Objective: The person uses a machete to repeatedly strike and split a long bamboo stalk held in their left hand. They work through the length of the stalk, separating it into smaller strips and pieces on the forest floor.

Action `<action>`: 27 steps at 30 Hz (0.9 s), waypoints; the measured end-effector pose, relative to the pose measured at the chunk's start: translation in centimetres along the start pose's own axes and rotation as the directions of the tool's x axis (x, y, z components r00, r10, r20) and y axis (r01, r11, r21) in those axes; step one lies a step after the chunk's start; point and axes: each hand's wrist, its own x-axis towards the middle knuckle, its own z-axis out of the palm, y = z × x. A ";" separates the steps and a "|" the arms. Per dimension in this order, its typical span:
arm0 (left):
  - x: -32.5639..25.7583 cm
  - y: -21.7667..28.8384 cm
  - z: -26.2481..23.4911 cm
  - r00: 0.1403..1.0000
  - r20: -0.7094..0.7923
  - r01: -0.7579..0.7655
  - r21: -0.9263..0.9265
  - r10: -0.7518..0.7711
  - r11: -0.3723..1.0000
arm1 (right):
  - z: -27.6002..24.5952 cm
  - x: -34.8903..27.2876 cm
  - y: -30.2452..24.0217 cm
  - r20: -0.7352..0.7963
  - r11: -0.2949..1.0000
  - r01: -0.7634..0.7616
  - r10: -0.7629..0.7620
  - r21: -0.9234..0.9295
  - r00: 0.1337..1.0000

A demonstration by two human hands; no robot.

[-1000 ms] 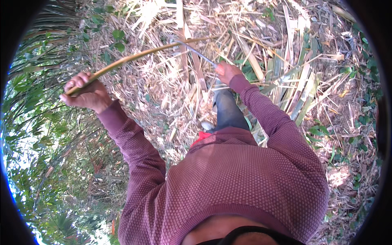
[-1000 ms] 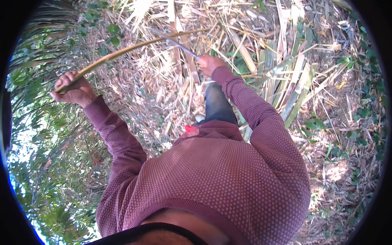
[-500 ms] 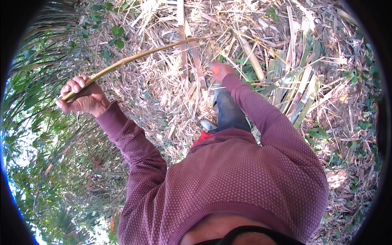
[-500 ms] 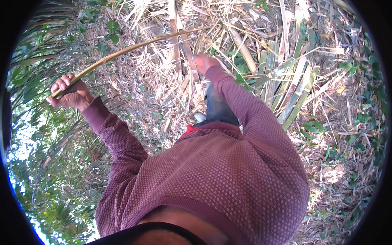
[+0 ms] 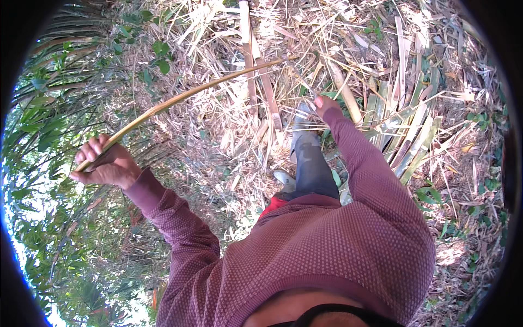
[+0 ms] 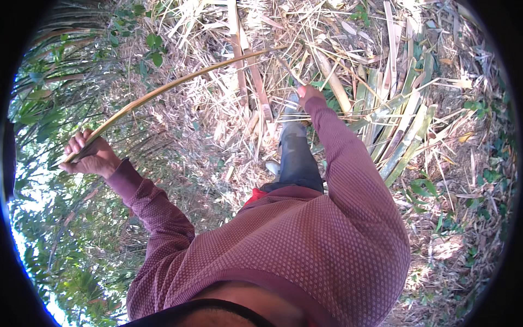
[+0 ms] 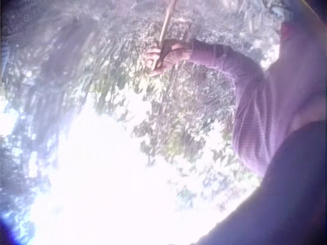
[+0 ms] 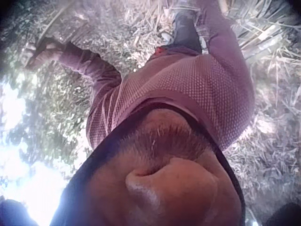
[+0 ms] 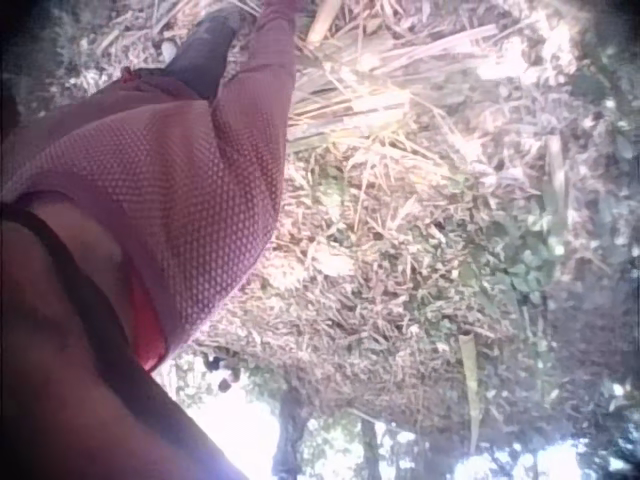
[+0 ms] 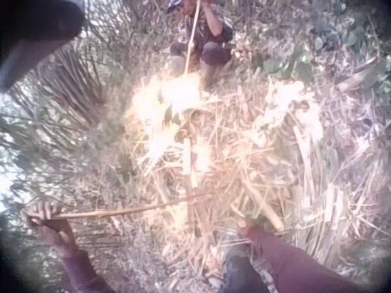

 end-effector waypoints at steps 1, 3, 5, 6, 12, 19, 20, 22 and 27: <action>0.0 0.0 -0.4 0.998 0.055 0.011 -0.046 -0.008 0.999 | -1.5 -2.0 -1.8 0.021 0.996 0.024 -0.023 -0.082 1.000; 0.5 0.6 -2.0 0.999 0.043 0.004 -0.020 -0.003 1.000 | -0.9 -5.0 -3.7 -0.003 0.975 0.215 -0.215 -0.050 0.977; 0.5 0.2 -1.1 0.996 -0.074 -0.039 0.068 0.044 0.997 | -2.2 -6.8 -8.6 0.107 0.976 0.212 -0.205 -0.057 0.973; 0.8 -0.1 0.0 0.980 -0.155 -0.097 0.156 0.122 0.983 | -1.9 -6.4 -9.5 0.116 0.976 0.210 -0.204 -0.049 0.972; 1.7 -1.0 -0.4 0.980 -0.118 -0.134 0.217 0.162 0.967 | -0.1 0.5 -5.1 -0.021 0.995 0.081 -0.082 -0.063 0.996; 2.5 -0.2 -1.8 0.992 -0.070 -0.096 0.114 0.104 0.989 | 0.4 -0.2 -5.9 0.031 0.975 0.202 -0.200 -0.090 0.979; 2.6 0.2 -2.5 0.997 -0.043 -0.065 0.118 0.070 0.991 | 0.6 0.3 -4.9 0.028 0.996 0.042 -0.040 -0.084 0.999; 2.6 0.2 -3.4 0.990 -0.107 -0.073 0.188 0.095 0.979 | -0.3 1.4 -4.7 0.011 0.994 -0.014 0.015 -0.109 1.000; 2.2 1.0 -4.1 0.999 -0.046 0.005 0.096 -0.001 0.995 | -3.7 -2.4 -8.5 0.161 0.969 0.212 -0.190 -0.129 0.968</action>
